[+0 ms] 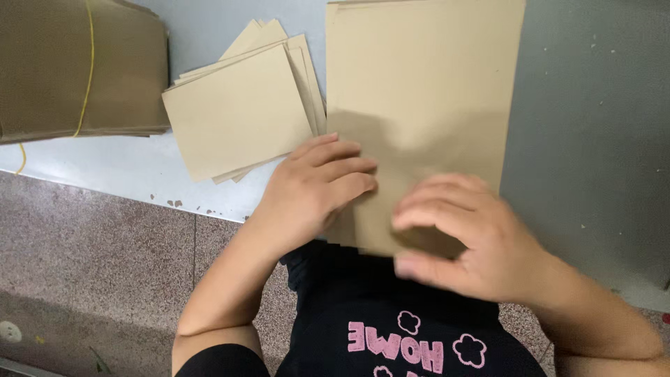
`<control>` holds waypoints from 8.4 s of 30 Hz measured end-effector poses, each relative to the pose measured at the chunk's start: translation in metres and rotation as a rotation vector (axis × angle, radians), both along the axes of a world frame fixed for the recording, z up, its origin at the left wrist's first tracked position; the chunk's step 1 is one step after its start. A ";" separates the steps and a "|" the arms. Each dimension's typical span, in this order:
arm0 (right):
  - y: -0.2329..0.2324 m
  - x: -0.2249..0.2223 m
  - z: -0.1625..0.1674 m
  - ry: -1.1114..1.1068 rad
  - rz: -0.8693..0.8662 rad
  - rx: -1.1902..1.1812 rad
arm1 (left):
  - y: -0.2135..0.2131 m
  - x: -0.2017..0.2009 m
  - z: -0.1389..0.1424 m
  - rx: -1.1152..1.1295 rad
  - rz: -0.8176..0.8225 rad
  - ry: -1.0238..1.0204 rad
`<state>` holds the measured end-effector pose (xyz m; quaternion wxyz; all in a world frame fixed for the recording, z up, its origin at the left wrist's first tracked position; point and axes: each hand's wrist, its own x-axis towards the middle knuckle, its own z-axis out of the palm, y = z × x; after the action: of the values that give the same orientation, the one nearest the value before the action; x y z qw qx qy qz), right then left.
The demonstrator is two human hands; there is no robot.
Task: The person folds kraft paper sheets in half at a metal workbench, presses the crease flat with their hands, and places each folded sheet onto a growing stack beside them, repeating the cycle sheet after sheet.
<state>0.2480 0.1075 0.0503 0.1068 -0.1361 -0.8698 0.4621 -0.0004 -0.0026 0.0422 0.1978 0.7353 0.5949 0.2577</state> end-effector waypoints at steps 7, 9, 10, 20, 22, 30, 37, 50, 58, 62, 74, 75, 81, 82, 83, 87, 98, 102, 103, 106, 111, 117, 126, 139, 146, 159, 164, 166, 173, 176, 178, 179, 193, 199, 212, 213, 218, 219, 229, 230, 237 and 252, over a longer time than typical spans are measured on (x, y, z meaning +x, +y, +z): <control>0.049 0.048 0.004 -0.121 0.196 0.234 | -0.008 -0.012 -0.012 -0.076 0.107 -0.365; 0.059 0.053 -0.009 -0.127 0.078 0.190 | -0.003 -0.010 -0.016 -0.117 0.242 -0.480; 0.058 0.048 -0.022 -0.161 -0.059 0.187 | 0.001 -0.006 -0.019 -0.150 0.348 -0.537; 0.037 0.022 -0.062 -0.010 -0.642 -0.055 | 0.020 0.006 -0.026 -0.197 0.657 -0.318; 0.037 0.018 -0.059 -0.043 -0.649 -0.012 | 0.019 0.007 -0.029 -0.169 0.656 -0.300; 0.040 0.007 -0.048 -0.215 -0.568 0.549 | 0.019 0.006 -0.028 -0.077 0.581 -0.204; 0.029 -0.020 -0.017 -0.046 -0.281 0.859 | 0.016 0.006 -0.015 -0.100 0.502 -0.117; 0.031 0.048 -0.014 -0.396 -0.189 0.912 | 0.005 -0.011 -0.008 0.089 0.403 0.229; -0.004 0.032 -0.010 -0.052 0.054 0.563 | 0.016 0.003 -0.011 0.163 -0.049 0.433; -0.007 0.023 -0.006 -0.100 0.079 0.511 | -0.002 -0.013 0.000 0.245 -0.001 0.400; -0.001 0.020 0.001 -0.106 0.044 0.385 | -0.062 -0.059 0.004 -0.104 0.408 0.556; 0.000 0.020 0.001 -0.105 0.031 0.361 | -0.058 -0.053 0.005 -0.064 0.381 0.550; 0.006 0.020 -0.002 -0.128 -0.045 0.326 | -0.028 -0.005 0.013 0.028 -0.096 -0.145; 0.006 0.020 -0.003 -0.139 -0.076 0.309 | -0.025 0.000 0.012 0.031 -0.158 -0.177; 0.006 0.020 -0.004 -0.136 -0.081 0.294 | -0.022 0.003 0.011 0.004 -0.142 -0.170; 0.006 0.022 -0.006 -0.116 -0.097 0.262 | -0.020 0.007 0.004 -0.022 -0.091 -0.149; 0.005 0.025 0.002 0.003 0.068 0.556 | -0.034 0.009 0.013 0.054 -0.183 0.014; 0.002 0.029 0.001 -0.025 0.071 0.552 | -0.034 0.014 0.010 0.091 -0.185 0.090; 0.001 0.030 0.001 -0.034 0.057 0.541 | -0.034 0.013 0.009 0.100 -0.184 0.098; 0.000 0.030 -0.001 -0.014 0.043 0.558 | -0.034 0.009 0.007 0.065 -0.180 -0.011; 0.002 0.027 0.000 -0.048 0.058 0.511 | -0.034 0.005 0.010 -0.055 -0.181 -0.031; 0.004 0.025 0.003 -0.122 0.029 0.402 | -0.033 0.005 0.012 -0.065 -0.168 -0.037; 0.014 0.025 0.002 -0.161 0.023 0.320 | -0.028 0.004 0.014 -0.088 -0.163 -0.110; 0.022 0.031 -0.008 -0.202 0.097 0.293 | -0.029 0.004 0.014 -0.123 -0.145 -0.049; 0.025 0.033 -0.007 -0.194 0.156 0.335 | -0.030 0.002 0.011 -0.080 -0.151 -0.078; 0.021 0.057 -0.030 -0.044 0.063 0.304 | -0.029 0.002 0.015 -0.081 -0.119 -0.102; 0.017 0.066 -0.039 -0.040 -0.227 0.065 | -0.030 0.001 0.004 0.106 -0.010 -0.074; 0.017 0.065 -0.036 -0.028 -0.233 0.056 | -0.030 0.000 -0.004 0.135 0.033 -0.121; 0.018 0.045 -0.022 0.146 0.039 0.507 | -0.038 0.003 -0.026 0.134 0.027 -0.204; 0.014 0.037 -0.016 0.123 0.020 0.547 | -0.042 0.004 -0.033 0.135 0.060 -0.226; 0.014 0.034 -0.011 0.136 0.010 0.505 | -0.043 0.006 -0.036 0.130 0.098 -0.256; 0.013 0.032 -0.010 0.146 0.013 0.485 | -0.042 0.005 -0.038 0.142 0.115 -0.254; 0.009 0.044 -0.027 0.238 0.014 -0.167 | -0.021 0.007 -0.044 0.008 0.185 -0.213; 0.024 0.049 -0.034 -0.033 -0.131 0.204 | -0.017 0.006 -0.042 0.041 0.151 -0.301; 0.024 0.037 -0.046 -0.077 -0.491 0.181 | 0.000 0.008 -0.031 -0.042 0.415 -0.363; 0.024 0.035 -0.047 -0.077 -0.555 0.129 | 0.001 0.011 -0.030 -0.113 0.517 -0.499; 0.032 0.026 -0.056 -0.097 -0.613 0.019 | 0.006 0.013 -0.026 -0.269 0.653 -0.475; 0.033 0.025 -0.057 -0.091 -0.633 0.026 | 0.006 0.013 -0.026 -0.222 0.625 -0.410; 0.050 0.003 -0.028 -0.264 -0.567 0.477 | 0.010 0.013 -0.031 0.055 0.520 -0.184; 0.050 0.000 -0.020 -0.271 -0.536 0.716 | 0.012 0.013 -0.029 0.047 0.528 -0.107; 0.017 -0.043 -0.011 0.093 0.061 0.727 | 0.016 0.015 -0.015 -0.044 0.476 0.279; 0.021 0.043 -0.001 -0.141 -0.177 0.771 | 0.012 0.014 -0.011 0.169 0.057 0.324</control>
<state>0.2907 0.1281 0.0492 0.1295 -0.1916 -0.9696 0.0803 0.0136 0.0093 0.0314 0.0298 0.7641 0.6156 0.1906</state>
